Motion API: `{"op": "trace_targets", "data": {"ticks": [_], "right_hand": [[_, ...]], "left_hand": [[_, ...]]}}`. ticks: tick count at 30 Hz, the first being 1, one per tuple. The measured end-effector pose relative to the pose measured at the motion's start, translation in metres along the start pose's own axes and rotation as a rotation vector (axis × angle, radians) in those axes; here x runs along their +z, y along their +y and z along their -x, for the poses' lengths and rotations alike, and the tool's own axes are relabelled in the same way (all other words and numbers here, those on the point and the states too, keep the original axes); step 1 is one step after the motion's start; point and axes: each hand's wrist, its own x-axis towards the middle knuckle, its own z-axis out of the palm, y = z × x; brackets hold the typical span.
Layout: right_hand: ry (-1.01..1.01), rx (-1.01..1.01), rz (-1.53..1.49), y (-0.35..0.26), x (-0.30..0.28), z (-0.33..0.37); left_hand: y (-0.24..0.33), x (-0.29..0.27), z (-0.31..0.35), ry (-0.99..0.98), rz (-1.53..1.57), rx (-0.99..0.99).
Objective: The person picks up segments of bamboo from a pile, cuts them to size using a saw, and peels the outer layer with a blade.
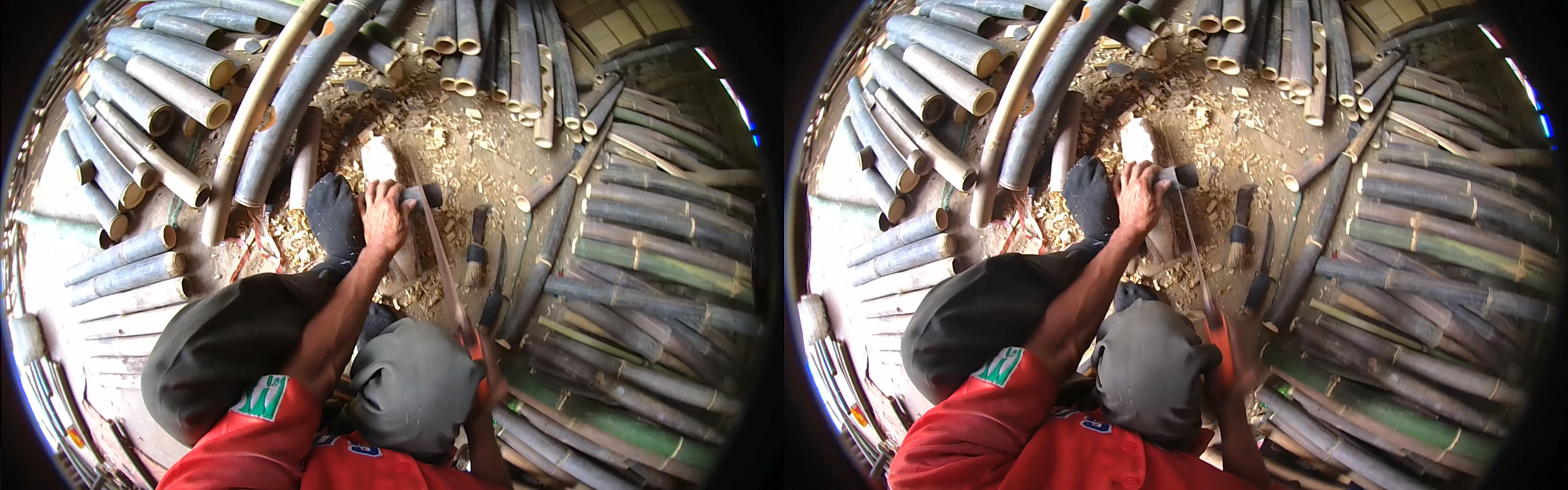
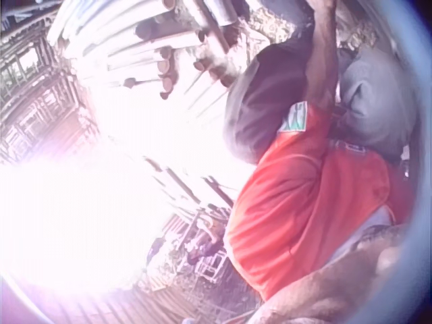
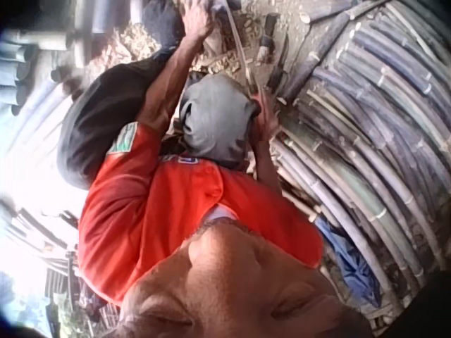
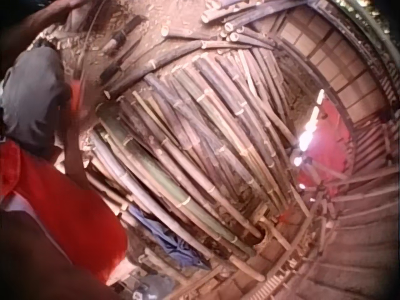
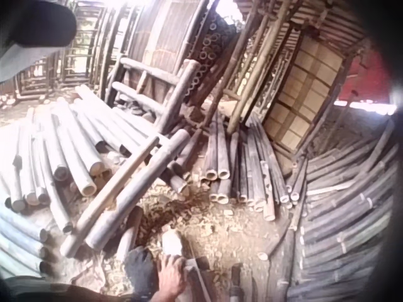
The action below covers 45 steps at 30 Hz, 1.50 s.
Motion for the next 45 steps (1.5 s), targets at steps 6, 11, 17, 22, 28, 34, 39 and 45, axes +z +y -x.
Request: {"op": "trace_targets", "data": {"ticks": [6, 11, 17, 22, 28, 34, 39, 45], "right_hand": [[-0.011, -0.078, 0.107, -0.007, 0.022, -0.069], [0.018, -0.033, 0.104, -0.018, -0.038, 0.034], [0.063, -0.003, -0.133, 0.004, 0.043, -0.088], [0.013, -0.021, -0.064, 0.011, -0.011, 0.0], [0.07, 0.104, -0.193, 0.03, 0.004, -0.008], [0.0, 0.031, -0.029, 0.017, 0.012, -0.048], [-0.013, 0.003, 0.024, 0.069, 0.014, -0.006], [0.091, -0.083, -0.149, 0.017, 0.043, -0.09]], "left_hand": [[-0.006, 0.0, -0.004, 0.025, -0.033, -0.021], [-0.005, 0.004, -0.007, 0.029, -0.045, -0.003], [-0.01, 0.006, -0.006, 0.026, -0.075, -0.003], [-0.011, 0.005, -0.006, 0.022, -0.08, 0.015], [0.004, 0.015, -0.001, -0.035, -0.032, 0.034], [-0.003, 0.011, -0.005, -0.013, -0.029, -0.009], [-0.008, 0.007, -0.008, 0.025, -0.063, 0.017], [-0.011, 0.013, -0.009, -0.004, -0.071, 0.006]]}}
